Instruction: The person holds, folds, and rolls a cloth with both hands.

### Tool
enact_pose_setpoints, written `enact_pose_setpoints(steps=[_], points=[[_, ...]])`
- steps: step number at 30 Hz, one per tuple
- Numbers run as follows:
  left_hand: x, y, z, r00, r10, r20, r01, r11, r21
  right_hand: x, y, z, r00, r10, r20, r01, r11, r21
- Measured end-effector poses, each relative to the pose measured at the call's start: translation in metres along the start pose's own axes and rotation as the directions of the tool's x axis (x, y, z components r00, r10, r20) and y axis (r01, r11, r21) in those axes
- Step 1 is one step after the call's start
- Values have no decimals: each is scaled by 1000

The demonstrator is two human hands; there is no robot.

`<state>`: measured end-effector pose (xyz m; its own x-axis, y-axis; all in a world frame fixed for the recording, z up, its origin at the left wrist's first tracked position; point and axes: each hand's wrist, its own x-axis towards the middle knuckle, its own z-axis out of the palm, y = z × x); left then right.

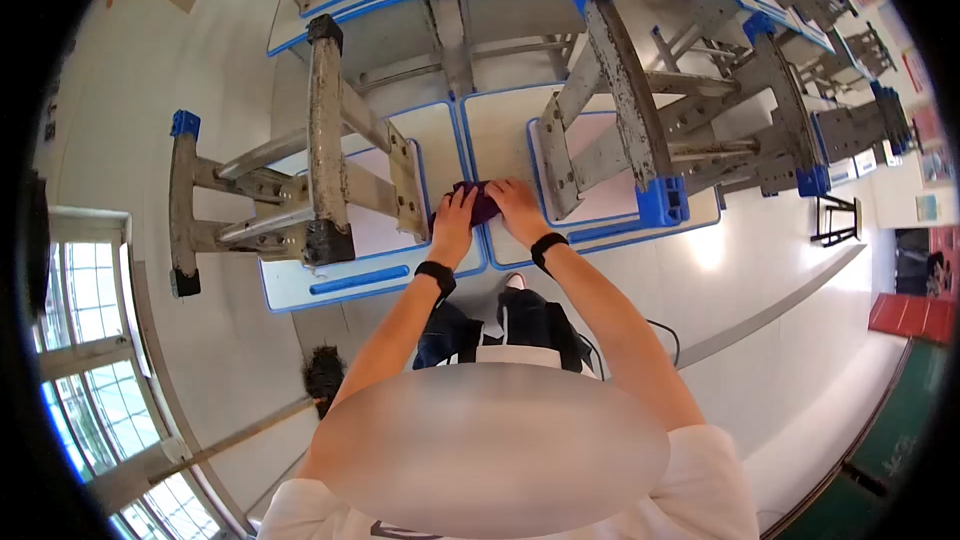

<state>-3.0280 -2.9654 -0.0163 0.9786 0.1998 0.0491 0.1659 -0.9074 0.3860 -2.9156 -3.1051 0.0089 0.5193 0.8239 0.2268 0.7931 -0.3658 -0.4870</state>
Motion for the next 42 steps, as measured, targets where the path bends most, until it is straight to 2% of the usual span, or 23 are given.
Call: enact_pose_setpoints(steps=[2, 6, 9, 12, 15, 16, 19, 22, 25, 26, 29, 32, 35, 36, 40, 42], points=[[5, -3, 19, 998, -65, 5, 65, 998, 2, -1, 10, 15, 999, -27, -18, 27, 1000, 8], [-15, 12, 22, 995, -99, 21, 101, 989, -111, -28, 1, 31, 997, -8, -74, 5, 1000, -31], [-50, 25, 14, 994, -70, 88, 87, 975, -203, -59, -11, 16, 993, -5, 118, 9, 999, -35], [-75, 35, 9, 997, -5, 83, 26, 966, -256, -90, -15, 11, 981, -64, 185, 71, 997, -29], [-62, 25, 24, 995, -1, 102, 23, 976, -215, -83, -2, 15, 982, -98, 160, 95, 995, 30], [-52, 26, 22, 990, -53, 133, 79, 976, -202, -73, 0, 14, 985, -57, 160, 44, 995, 85], [-11, 17, 20, 983, -125, 131, 146, 976, -163, -41, 17, 26, 999, -26, -19, 27, 997, 76], [29, 6, 19, 981, -158, 113, 177, 966, -186, -3, 40, 40, 1000, -10, -19, 9, 999, -44], [54, 1, 26, 982, -153, 109, 171, 968, -185, 11, 41, 34, 992, 37, -120, -50, 992, -112], [57, 1, 30, 987, -136, 83, 150, 971, -185, 11, 39, 30, 994, 93, -59, -99, 987, -123], [49, 15, 28, 998, -36, 61, 45, 987, -153, -5, 44, 43, 992, 90, -91, -112, 955, -274], [24, 26, 26, 995, -8, 97, 28, 979, -204, -37, 32, 31, 999, -22, 24, 30, 916, -401], [-4, 37, 23, 990, 31, 137, -4, 982, -189, -63, 20, 32, 993, 42, 106, -5, 945, -328], [-13, 40, 23, 990, 54, 130, -29, 982, -189, -73, 14, 30, 996, 29, 80, 0, 939, -344], [-34, 45, 19, 960, 144, 241, -100, 978, -186, -100, -10, 11, 958, 171, 232, -139, 979, -147], [-32, 45, 26, 951, 163, 262, -114, 975, -192, -114, -16, 15, 973, 186, 137, -167, 976, -140]])
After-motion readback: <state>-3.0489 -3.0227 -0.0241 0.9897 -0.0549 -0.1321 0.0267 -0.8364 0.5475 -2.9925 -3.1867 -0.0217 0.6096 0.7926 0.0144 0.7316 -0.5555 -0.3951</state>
